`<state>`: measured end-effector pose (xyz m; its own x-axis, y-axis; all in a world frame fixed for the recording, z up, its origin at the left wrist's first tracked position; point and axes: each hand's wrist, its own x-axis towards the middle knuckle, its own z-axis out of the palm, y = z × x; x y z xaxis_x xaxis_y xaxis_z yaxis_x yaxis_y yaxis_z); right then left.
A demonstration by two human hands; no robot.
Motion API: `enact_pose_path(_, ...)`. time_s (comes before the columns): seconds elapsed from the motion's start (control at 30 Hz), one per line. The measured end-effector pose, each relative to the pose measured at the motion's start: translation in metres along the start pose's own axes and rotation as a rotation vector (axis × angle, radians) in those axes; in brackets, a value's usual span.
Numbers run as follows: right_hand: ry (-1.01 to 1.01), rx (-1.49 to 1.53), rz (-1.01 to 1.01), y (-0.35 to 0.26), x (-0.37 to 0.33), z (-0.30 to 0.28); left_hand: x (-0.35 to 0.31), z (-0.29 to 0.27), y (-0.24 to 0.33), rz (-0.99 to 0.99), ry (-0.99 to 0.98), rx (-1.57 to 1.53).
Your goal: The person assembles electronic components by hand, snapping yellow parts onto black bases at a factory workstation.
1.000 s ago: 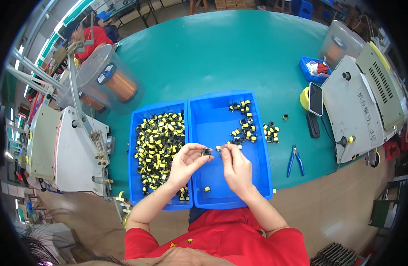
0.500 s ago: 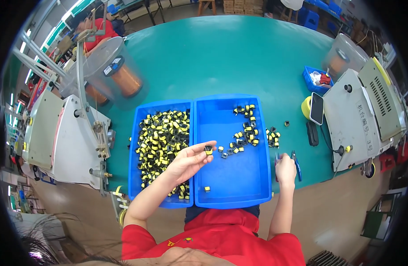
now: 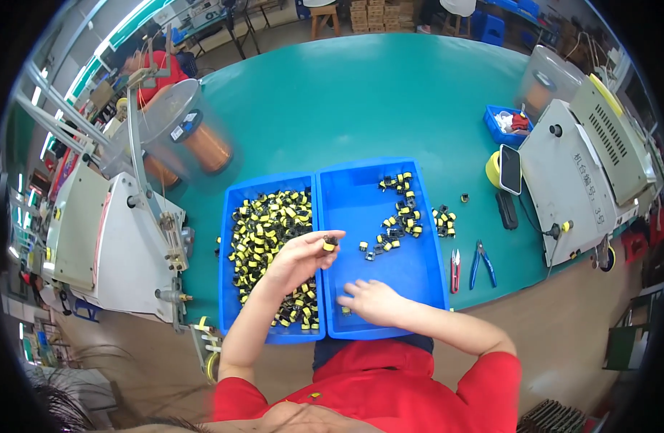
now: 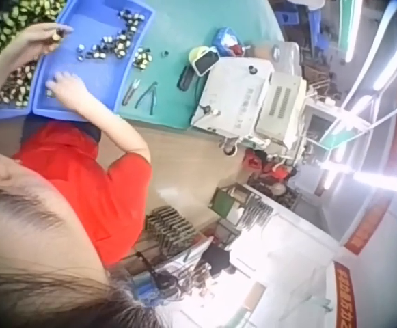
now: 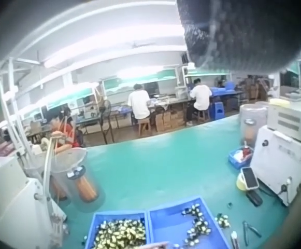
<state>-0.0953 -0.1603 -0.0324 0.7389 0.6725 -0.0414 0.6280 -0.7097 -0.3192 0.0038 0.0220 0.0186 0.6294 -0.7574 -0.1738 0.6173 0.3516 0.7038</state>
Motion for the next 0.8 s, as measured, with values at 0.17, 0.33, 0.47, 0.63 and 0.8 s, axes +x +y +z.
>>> enact_pose_path(0.17,-0.037,-0.119,-0.225,0.004,0.007,0.022,-0.016,-0.004,0.029,0.127,0.371,0.941)
enact_pose_path(0.33,-0.004,-0.234,-0.042,0.025,0.014,0.001,-0.026,-0.001,0.038,0.010,0.682,1.404)
enact_pose_path(0.47,0.244,-0.365,0.142,0.044,0.020,0.001,-0.029,-0.015,0.032,0.213,0.751,1.590)
enact_pose_path(0.63,0.315,-0.456,0.488,0.053,0.028,0.013,-0.025,-0.009,0.032,0.343,0.794,1.527)
enact_pose_path(0.8,0.302,-0.432,0.473,0.054,0.031,0.025,-0.024,-0.004,0.025,0.472,0.749,1.525)
